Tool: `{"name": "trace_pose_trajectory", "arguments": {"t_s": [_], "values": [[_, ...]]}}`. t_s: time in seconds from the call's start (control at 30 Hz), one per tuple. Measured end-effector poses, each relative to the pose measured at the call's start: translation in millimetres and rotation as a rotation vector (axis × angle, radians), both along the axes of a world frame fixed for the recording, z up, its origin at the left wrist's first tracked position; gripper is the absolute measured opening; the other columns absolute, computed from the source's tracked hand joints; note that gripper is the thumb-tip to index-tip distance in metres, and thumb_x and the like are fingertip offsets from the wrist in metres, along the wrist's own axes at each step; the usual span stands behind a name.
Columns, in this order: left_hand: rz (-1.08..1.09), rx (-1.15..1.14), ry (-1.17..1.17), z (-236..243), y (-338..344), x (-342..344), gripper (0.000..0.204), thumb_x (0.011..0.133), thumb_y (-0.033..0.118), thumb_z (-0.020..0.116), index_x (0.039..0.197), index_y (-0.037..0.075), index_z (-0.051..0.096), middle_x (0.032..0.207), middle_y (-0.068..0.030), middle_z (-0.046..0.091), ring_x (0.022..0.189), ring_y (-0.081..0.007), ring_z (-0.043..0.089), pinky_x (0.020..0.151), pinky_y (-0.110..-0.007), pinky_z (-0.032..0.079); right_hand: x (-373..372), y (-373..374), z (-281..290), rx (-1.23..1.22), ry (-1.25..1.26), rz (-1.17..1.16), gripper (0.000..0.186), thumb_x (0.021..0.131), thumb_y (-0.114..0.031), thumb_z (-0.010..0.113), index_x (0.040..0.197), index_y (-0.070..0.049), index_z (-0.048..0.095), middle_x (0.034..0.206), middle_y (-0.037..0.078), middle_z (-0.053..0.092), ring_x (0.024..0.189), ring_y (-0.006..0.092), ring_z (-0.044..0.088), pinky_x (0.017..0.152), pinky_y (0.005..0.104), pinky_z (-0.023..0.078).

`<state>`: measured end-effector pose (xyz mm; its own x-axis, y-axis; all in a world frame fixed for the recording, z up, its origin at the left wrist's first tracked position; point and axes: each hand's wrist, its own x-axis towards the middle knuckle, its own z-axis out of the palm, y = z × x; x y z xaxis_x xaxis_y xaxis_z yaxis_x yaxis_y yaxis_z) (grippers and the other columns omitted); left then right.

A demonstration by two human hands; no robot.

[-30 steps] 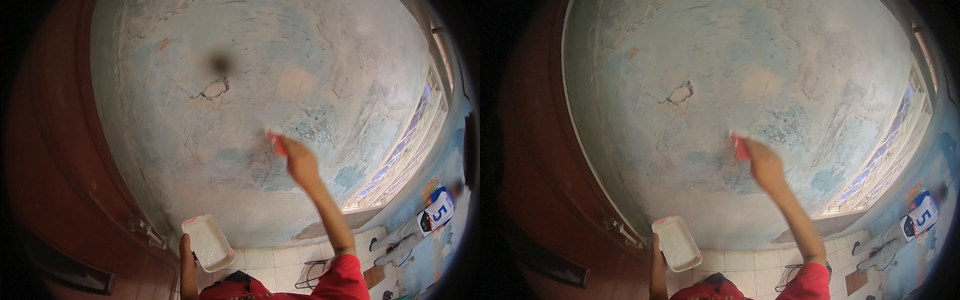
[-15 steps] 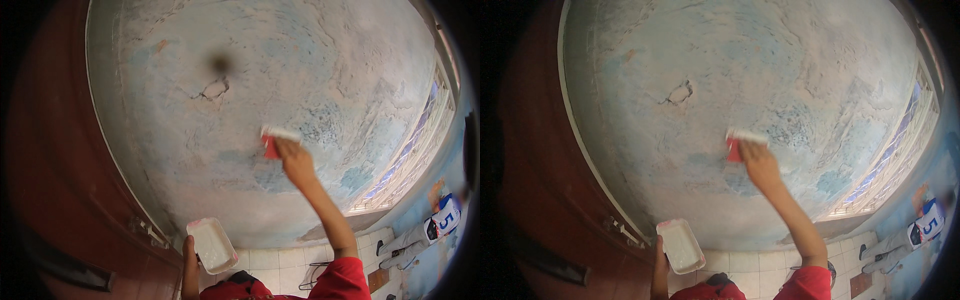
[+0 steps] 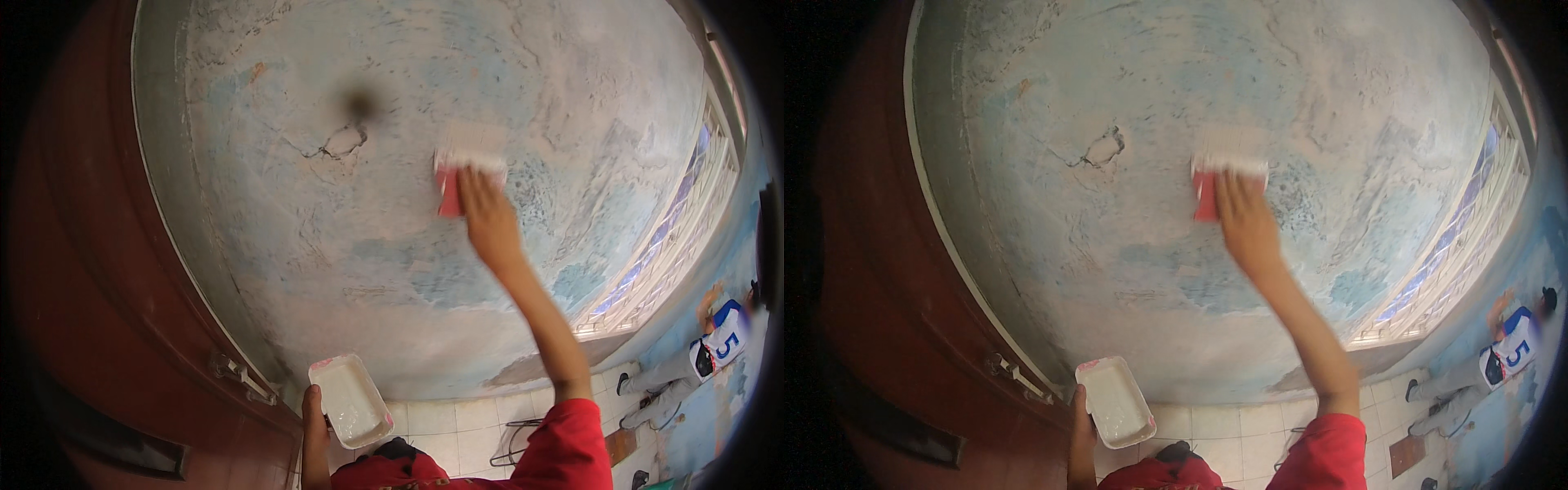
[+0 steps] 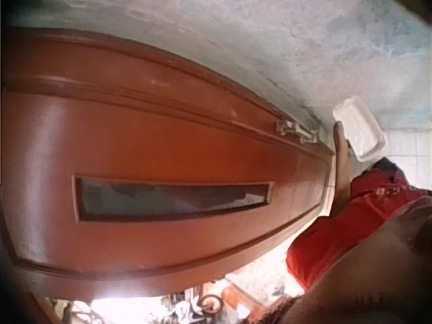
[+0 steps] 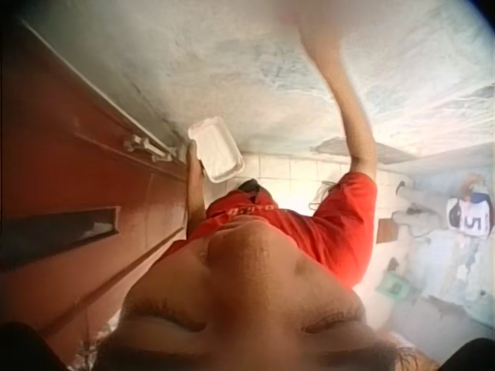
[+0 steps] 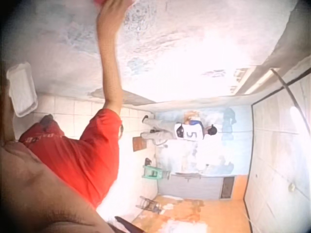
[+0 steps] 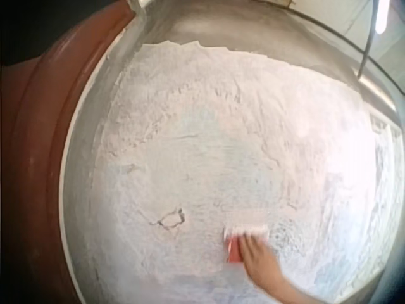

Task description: The person applies white spackle to a damaged wall using a red putty knife. The person repeatedly scoops the material from a small white container and spreads it across the wall surface to fill in cracks and holes.

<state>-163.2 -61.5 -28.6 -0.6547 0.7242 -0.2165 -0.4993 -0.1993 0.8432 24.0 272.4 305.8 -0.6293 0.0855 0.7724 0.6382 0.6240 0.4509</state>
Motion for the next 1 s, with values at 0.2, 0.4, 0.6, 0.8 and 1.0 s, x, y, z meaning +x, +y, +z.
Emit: {"name": "trace_pose_trajectory", "arguments": {"t_s": [0.2,0.4,0.6,0.8,1.0], "values": [[-0.099,-0.034,0.010,-8.6,-5.4,-2.4,0.077,0.101,0.059,0.054,0.151,0.003,0.043,0.145,-0.0137,0.057,0.130,-0.0272,0.057,0.109,-0.042,0.045,19.2,-43.4,-197.5,-0.310,-0.162,-0.061,0.055,0.090,-0.009,0.055,0.143,0.007,0.051,0.148,0.022,0.054,0.132,0.0360,0.055,0.105,0.0453,0.050],[-0.016,0.077,-0.168,-13.4,1.4,-5.8,0.064,0.100,0.052,0.058,0.138,0.001,0.054,0.127,-0.0099,0.063,0.116,-0.0217,0.062,0.098,-0.037,0.049,26.8,-30.9,-29.6,-0.263,0.060,0.113,0.042,0.089,0.000,0.054,0.128,-0.007,0.066,0.121,0.015,0.071,0.111,0.0318,0.068,0.091,0.0424,0.055],[-0.045,0.058,-0.101,-11.1,6.9,3.6,0.062,0.100,0.052,0.057,0.136,0.002,0.055,0.126,-0.0097,0.063,0.115,-0.0213,0.061,0.096,-0.037,0.049,12.9,-19.7,121.6,0.111,0.194,0.123,0.038,0.090,-0.003,0.057,0.125,-0.014,0.069,0.106,0.012,0.072,0.099,0.0318,0.068,0.081,0.0422,0.056],[-0.047,0.003,-0.027,-7.7,3.5,0.2,0.060,0.100,0.053,0.057,0.133,0.004,0.056,0.121,-0.0079,0.063,0.109,-0.0193,0.062,0.090,-0.035,0.051,-4.7,-22.6,-56.3,-0.055,-0.028,0.148,0.044,0.086,-0.006,0.059,0.129,-0.007,0.067,0.131,0.011,0.069,0.110,0.0317,0.065,0.091,0.0410,0.056],[-0.155,-0.072,-0.040,20.1,5.7,1.4,0.072,0.101,0.055,0.053,0.147,-0.001,0.046,0.136,-0.0155,0.060,0.123,-0.0270,0.061,0.103,-0.040,0.049,13.5,-43.3,-151.4,-0.439,-0.111,0.162,0.040,0.085,-0.004,0.060,0.123,-0.007,0.068,0.114,0.012,0.073,0.101,0.0281,0.068,0.084,0.0392,0.057]]}}
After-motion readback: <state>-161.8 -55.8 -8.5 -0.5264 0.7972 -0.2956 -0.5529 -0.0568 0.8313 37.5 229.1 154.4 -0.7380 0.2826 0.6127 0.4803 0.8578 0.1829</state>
